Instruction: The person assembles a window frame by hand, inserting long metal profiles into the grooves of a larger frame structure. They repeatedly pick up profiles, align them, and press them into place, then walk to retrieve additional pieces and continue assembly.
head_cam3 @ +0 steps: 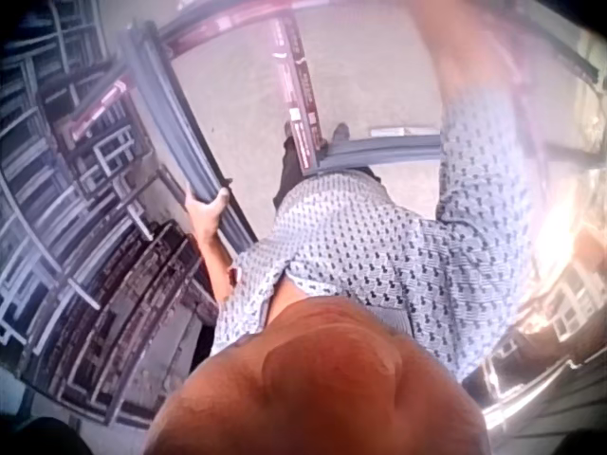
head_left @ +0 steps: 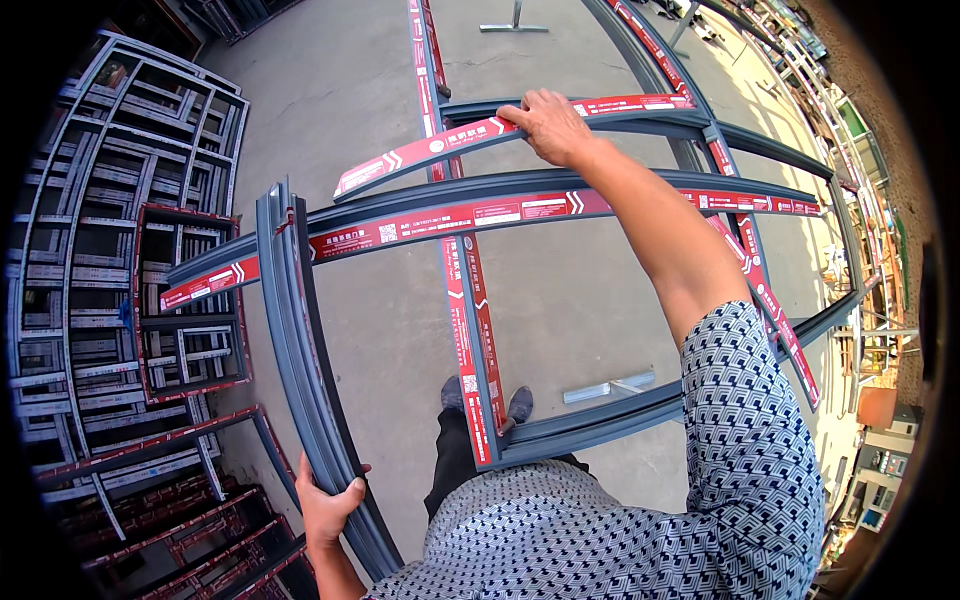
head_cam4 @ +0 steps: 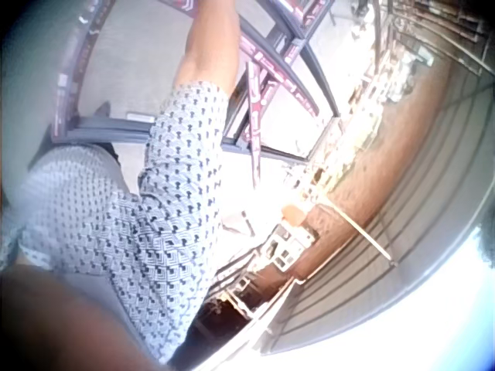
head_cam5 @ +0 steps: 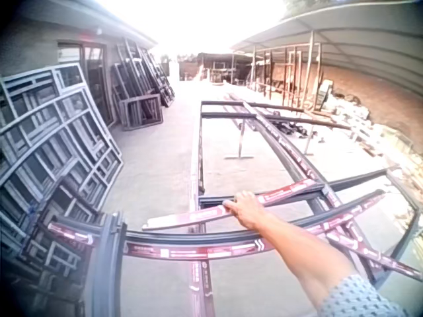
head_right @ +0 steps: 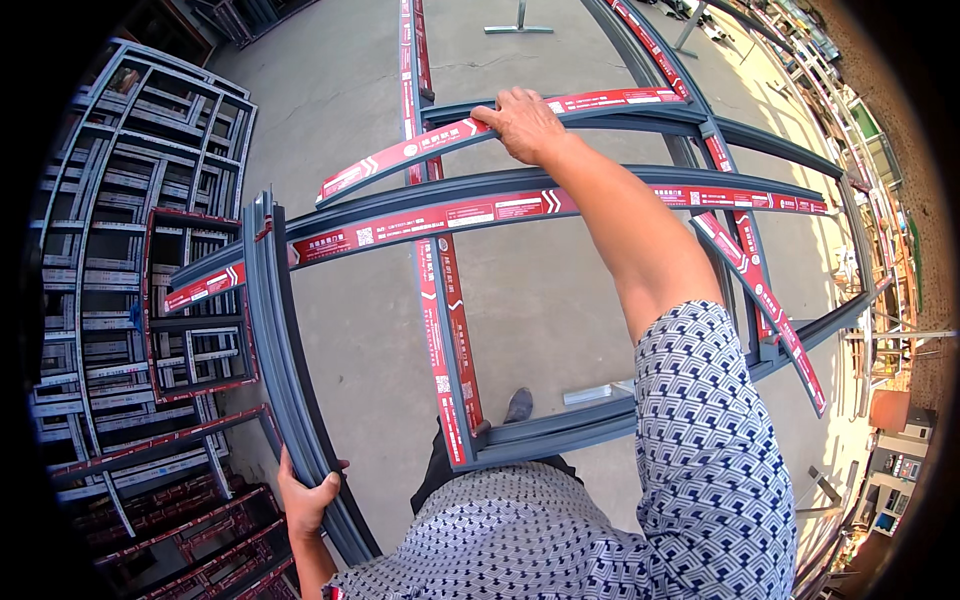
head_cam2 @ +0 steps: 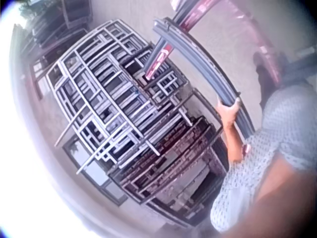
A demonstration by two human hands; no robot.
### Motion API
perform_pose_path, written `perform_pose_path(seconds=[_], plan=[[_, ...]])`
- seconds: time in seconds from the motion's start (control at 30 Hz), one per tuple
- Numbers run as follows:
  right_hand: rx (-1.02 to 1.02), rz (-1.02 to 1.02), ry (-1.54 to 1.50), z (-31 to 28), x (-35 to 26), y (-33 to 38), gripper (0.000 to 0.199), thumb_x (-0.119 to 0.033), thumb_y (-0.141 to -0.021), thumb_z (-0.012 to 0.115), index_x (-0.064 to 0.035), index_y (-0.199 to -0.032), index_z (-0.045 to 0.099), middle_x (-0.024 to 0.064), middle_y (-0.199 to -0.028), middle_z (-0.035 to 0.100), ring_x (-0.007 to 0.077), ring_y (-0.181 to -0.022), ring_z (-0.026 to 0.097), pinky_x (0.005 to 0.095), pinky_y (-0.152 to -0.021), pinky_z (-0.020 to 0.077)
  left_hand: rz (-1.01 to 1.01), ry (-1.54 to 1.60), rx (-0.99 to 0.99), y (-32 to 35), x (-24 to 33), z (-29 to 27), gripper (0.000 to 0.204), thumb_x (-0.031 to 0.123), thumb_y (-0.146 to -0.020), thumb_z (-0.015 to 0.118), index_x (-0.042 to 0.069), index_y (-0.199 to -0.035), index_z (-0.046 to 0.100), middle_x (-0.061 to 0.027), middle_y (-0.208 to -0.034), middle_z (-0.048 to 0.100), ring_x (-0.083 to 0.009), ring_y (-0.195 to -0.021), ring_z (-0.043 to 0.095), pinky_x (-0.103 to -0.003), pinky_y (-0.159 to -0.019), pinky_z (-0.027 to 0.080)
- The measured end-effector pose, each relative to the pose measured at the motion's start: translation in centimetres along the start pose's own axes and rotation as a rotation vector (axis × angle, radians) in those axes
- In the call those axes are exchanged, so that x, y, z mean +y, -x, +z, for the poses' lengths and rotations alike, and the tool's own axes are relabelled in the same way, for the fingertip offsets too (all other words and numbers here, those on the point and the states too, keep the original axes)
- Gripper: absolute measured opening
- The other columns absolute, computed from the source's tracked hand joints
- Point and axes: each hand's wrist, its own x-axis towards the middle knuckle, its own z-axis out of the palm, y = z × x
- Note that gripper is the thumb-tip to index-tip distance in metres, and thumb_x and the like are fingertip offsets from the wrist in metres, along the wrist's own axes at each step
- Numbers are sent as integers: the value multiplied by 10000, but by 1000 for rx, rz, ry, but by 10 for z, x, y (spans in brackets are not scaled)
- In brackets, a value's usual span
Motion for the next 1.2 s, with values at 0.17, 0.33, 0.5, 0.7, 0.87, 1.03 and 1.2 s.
perform_pose_path(seconds=[0.17, 0.33, 0.5, 0.7, 0.87, 1.03, 1.2], plan=[[-58, -21, 83, 29, -2, -27, 498, -76, -1037, 586, -336, -1459, 635, 105, -1232, 645, 303, -1279, 594, 448, -1154, 426, -46, -24, 18, 1, 2, 0, 750, 175, -761, 871, -28, -1391, 520, -116, -1018, 715, -267, -909, 792, -369, -759, 652], [-136, 35, 153, 45, -3, -44, 610, -72, -1043, 593, -400, -1556, 567, 100, -1360, 615, 297, -1362, 559, 460, -1185, 401, -58, -39, 15, 2, 6, -2, 749, 222, -752, 889, -30, -1357, 526, -113, -1012, 710, -275, -912, 797, -371, -751, 653], [-163, 101, 181, 62, -6, -49, 646, -79, -1052, 587, -407, -1602, 510, 100, -1415, 589, 296, -1417, 533, 464, -1190, 399, -87, -16, -19, 3, 18, -4, 803, 236, -733, 931, -47, -1362, 520, -143, -1082, 739, -274, -974, 799, -379, -836, 637], [-123, 132, 160, 60, -17, -35, 767, -88, -984, 686, -342, -1660, 428, 134, -1566, 528, 333, -1500, 472, 506, -1242, 362, -53, 15, -103, -1, 20, -5, 805, 150, -732, 897, -34, -1416, 514, -136, -1111, 737, -274, -1013, 796, -392, -884, 641], [119, 140, -32, 30, -25, -12, 694, -161, -950, 702, -188, -1610, 489, 177, -1534, 542, 369, -1464, 486, 530, -1222, 382, -36, 5, -163, -10, 20, -2, 843, 254, -719, 950, -43, -1388, 531, -120, -1108, 703, -292, -987, 793, -399, -847, 641], [346, 162, -549, -45, -127, 58, 497, -304, -998, 706, 19, -1371, 648, 226, -1300, 672, 407, -1266, 619, 473, -1088, 508, -14, 5, -209, -14, 27, 6, 801, 150, -728, 869, -43, -1426, 528, -119, -1119, 708, -276, -996, 792, -401, -864, 640], [-177, 272, -1471, -92, -260, 166, 644, -492, -1039, 734, 23, -1410, 620, 117, -1170, 716, 191, -1078, 696, 373, -973, 570, 52, -103, -315, -26, 31, 22, 788, 98, -733, 851, -42, -1440, 531, -120, -1126, 721, -257, -990, 795, -379, -845, 643]])
